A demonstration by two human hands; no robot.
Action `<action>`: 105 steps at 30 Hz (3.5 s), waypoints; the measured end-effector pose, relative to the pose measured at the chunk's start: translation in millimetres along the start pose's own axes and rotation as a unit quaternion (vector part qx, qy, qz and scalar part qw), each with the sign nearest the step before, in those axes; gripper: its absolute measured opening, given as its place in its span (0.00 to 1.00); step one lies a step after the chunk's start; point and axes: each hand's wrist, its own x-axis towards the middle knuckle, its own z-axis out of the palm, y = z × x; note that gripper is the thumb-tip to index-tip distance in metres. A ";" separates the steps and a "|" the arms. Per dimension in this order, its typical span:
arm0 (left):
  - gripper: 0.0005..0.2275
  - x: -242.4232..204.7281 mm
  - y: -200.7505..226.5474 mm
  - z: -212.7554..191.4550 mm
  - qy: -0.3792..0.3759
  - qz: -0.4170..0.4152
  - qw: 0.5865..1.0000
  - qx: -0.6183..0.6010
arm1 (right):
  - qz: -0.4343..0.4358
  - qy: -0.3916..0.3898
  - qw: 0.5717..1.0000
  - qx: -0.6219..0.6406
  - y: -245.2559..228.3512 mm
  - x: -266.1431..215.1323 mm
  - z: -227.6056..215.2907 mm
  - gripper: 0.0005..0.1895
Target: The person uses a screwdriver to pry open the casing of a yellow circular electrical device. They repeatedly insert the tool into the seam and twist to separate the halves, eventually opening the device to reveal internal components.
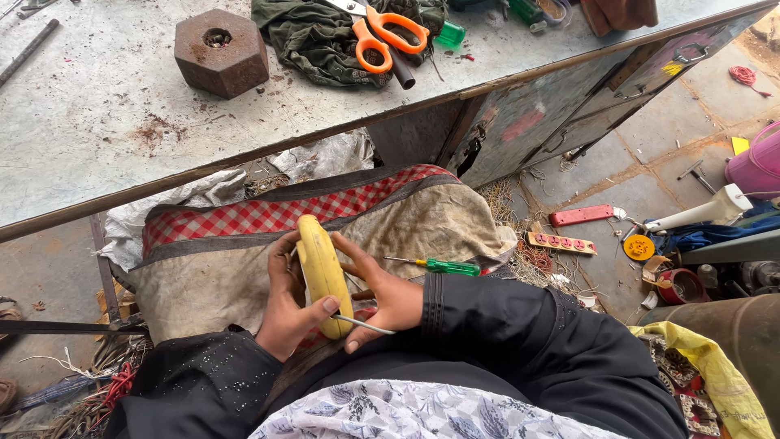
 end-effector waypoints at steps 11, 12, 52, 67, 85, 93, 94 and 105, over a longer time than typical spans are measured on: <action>0.57 -2.2 -6.4 5.7 -0.090 -0.123 0.988 -0.018 | 0.011 0.012 0.999 -0.042 -6.8 -4.4 -5.4 0.78; 0.58 -1.5 -5.0 4.8 -0.093 -0.128 0.987 0.008 | 0.030 0.013 0.999 -0.033 -6.0 -4.1 -5.8 0.78; 0.49 11.4 -9.8 -35.9 0.042 -0.119 0.959 -0.254 | -0.018 0.054 0.977 -0.208 -39.2 -11.4 -10.8 0.25; 0.42 21.5 -3.0 -53.9 0.048 -0.150 0.894 -0.420 | 0.204 0.002 0.720 -0.663 -6.3 -29.7 -64.3 0.11; 0.29 21.8 -43.2 -43.2 0.038 -0.296 0.953 -0.055 | 0.116 0.122 0.809 -0.563 -13.7 -17.8 -66.8 0.18; 0.29 25.0 -30.9 -49.6 0.068 -0.136 0.987 0.059 | 0.258 -0.007 0.730 -0.632 -16.1 -15.6 -71.5 0.16; 0.29 24.4 -27.0 -47.8 0.067 -0.118 0.987 0.085 | 0.243 0.019 0.741 -0.626 -15.9 -16.5 -73.1 0.15; 0.32 18.8 -24.9 -38.7 0.032 -0.114 0.964 0.239 | 0.024 0.172 0.806 -0.566 -46.1 -29.0 -73.9 0.17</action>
